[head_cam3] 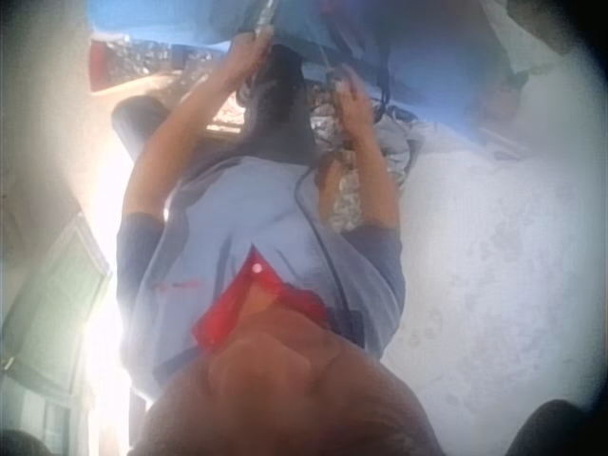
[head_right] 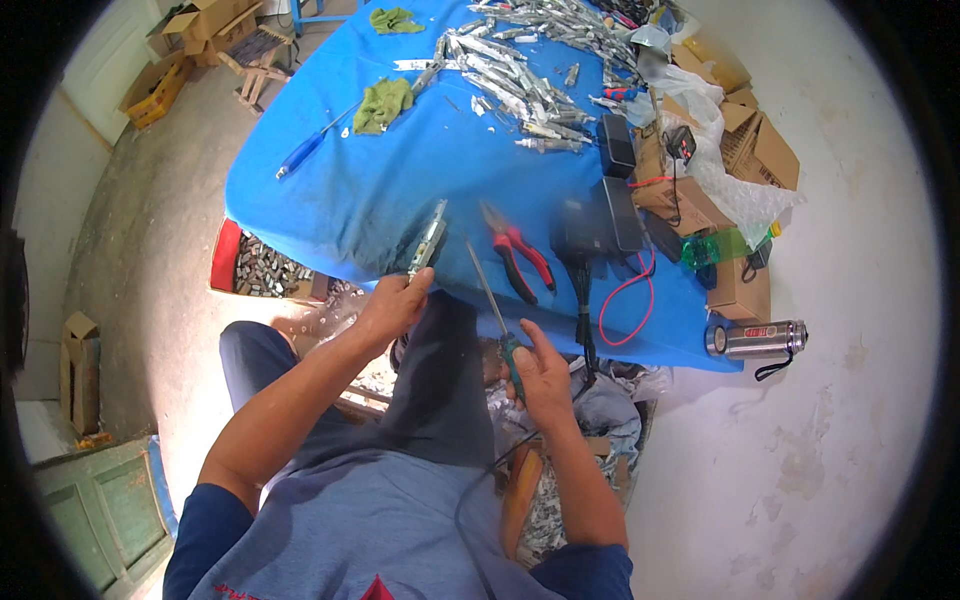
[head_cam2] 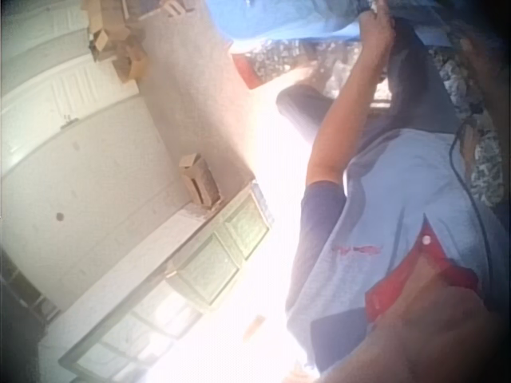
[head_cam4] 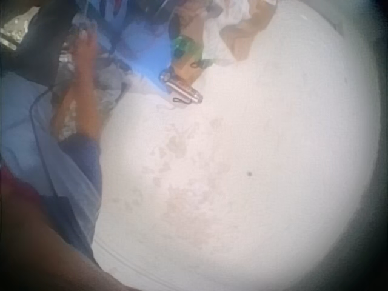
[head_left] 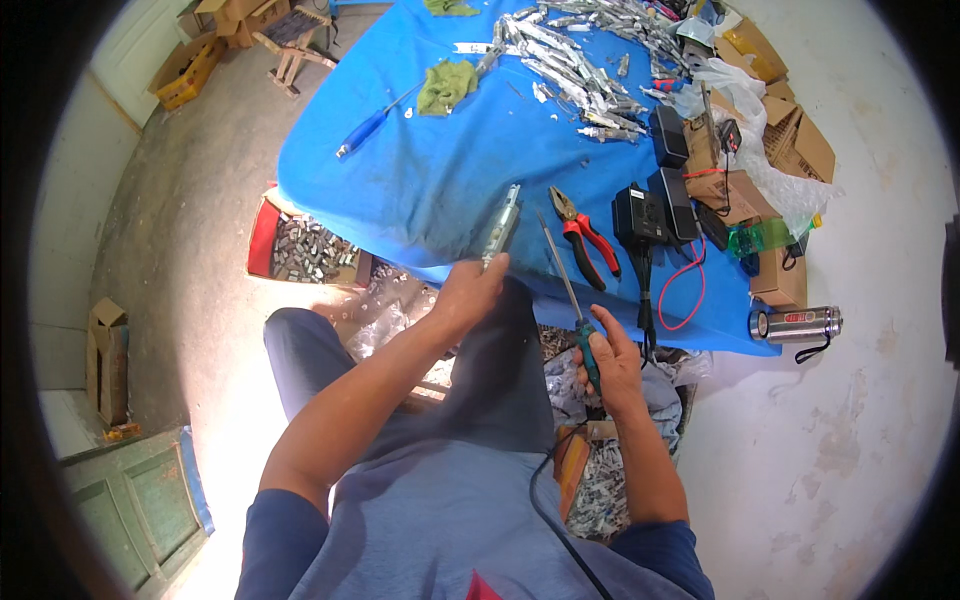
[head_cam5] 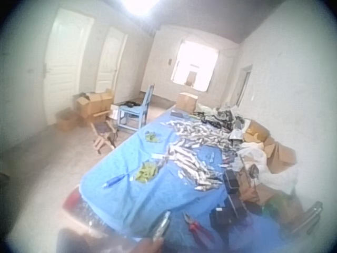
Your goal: The person uses a screwdriver to pry and manipulate a metal assembly while holding it by hand over a table.
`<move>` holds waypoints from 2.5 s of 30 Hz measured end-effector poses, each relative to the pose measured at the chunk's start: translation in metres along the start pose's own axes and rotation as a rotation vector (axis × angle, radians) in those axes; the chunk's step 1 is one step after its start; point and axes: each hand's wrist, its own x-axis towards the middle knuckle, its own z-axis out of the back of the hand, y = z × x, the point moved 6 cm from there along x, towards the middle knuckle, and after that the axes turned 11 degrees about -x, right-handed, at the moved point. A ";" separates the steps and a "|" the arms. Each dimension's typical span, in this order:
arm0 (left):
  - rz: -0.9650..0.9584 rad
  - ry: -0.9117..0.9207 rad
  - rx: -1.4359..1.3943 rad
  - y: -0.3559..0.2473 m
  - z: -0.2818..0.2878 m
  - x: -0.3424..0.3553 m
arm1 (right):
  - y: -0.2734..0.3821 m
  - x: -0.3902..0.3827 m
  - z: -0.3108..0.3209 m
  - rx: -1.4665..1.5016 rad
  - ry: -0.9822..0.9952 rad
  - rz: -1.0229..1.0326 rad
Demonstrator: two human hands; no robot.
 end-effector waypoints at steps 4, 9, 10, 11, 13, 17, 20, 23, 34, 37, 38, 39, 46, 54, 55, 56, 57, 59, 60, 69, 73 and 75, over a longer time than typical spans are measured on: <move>-0.023 -0.028 0.047 0.000 -0.005 -0.003 | 0.027 0.012 -0.018 -0.040 -0.044 0.071; -0.016 -0.030 0.078 0.001 -0.007 -0.004 | 0.042 0.061 -0.061 -0.172 -0.122 0.198; 0.001 -0.019 0.071 0.001 -0.008 -0.005 | 0.040 0.069 -0.071 -0.219 -0.132 0.203; 0.018 -0.007 0.064 0.001 -0.009 -0.007 | 0.041 0.076 -0.075 -0.266 -0.143 0.207; -0.011 -0.001 0.035 -0.002 -0.009 -0.015 | 0.039 0.087 -0.087 -0.219 -0.081 0.170; 0.024 0.115 0.019 -0.010 -0.013 -0.028 | 0.031 0.104 -0.091 -0.158 -0.051 0.222; 0.046 0.152 0.123 -0.014 -0.013 -0.038 | 0.038 0.099 -0.092 -0.050 -0.003 0.229; 0.066 0.220 0.263 -0.005 0.001 -0.039 | 0.046 0.100 -0.077 -0.189 0.034 0.306; 0.119 0.132 -0.333 -0.003 0.068 -0.020 | 0.115 0.129 -0.058 -0.771 0.566 0.382; 0.118 0.157 -0.300 -0.003 0.066 -0.014 | 0.127 0.138 -0.069 -0.906 0.696 0.455; 0.116 0.153 -0.304 -0.003 0.064 -0.012 | 0.128 0.142 -0.072 -0.942 0.724 0.469; 0.098 0.143 -0.279 -0.005 0.063 -0.011 | 0.126 0.144 -0.076 -0.954 0.759 0.447; -0.097 0.039 -0.120 -0.008 0.058 0.001 | 0.123 0.162 -0.094 -1.010 0.826 0.452; -0.042 0.038 -0.082 -0.016 0.047 -0.005 | 0.128 0.174 -0.092 -0.958 0.891 0.513; -0.037 0.046 -0.071 -0.015 0.047 -0.004 | 0.130 0.172 -0.093 -0.979 0.896 0.525; -0.032 0.053 -0.060 -0.013 0.047 -0.002 | 0.133 0.172 -0.095 -1.000 0.901 0.537; -0.027 0.062 -0.049 -0.011 0.047 -0.001 | 0.135 0.171 -0.096 -0.997 0.911 0.538; -0.018 0.045 -0.040 -0.010 0.048 -0.001 | 0.138 0.171 -0.099 -0.991 0.931 0.540; -0.013 0.036 -0.035 -0.010 0.049 -0.001 | 0.138 0.173 -0.099 -0.998 0.921 0.547; 0.027 0.089 -0.015 -0.001 0.027 -0.001 | 0.141 0.186 -0.081 -0.983 0.605 0.707; 0.054 0.040 -0.159 -0.004 0.029 0.000 | 0.155 0.152 -0.039 -0.760 0.148 0.693; 0.049 0.013 -0.122 -0.005 0.029 0.000 | 0.150 0.123 -0.015 -0.686 0.036 0.669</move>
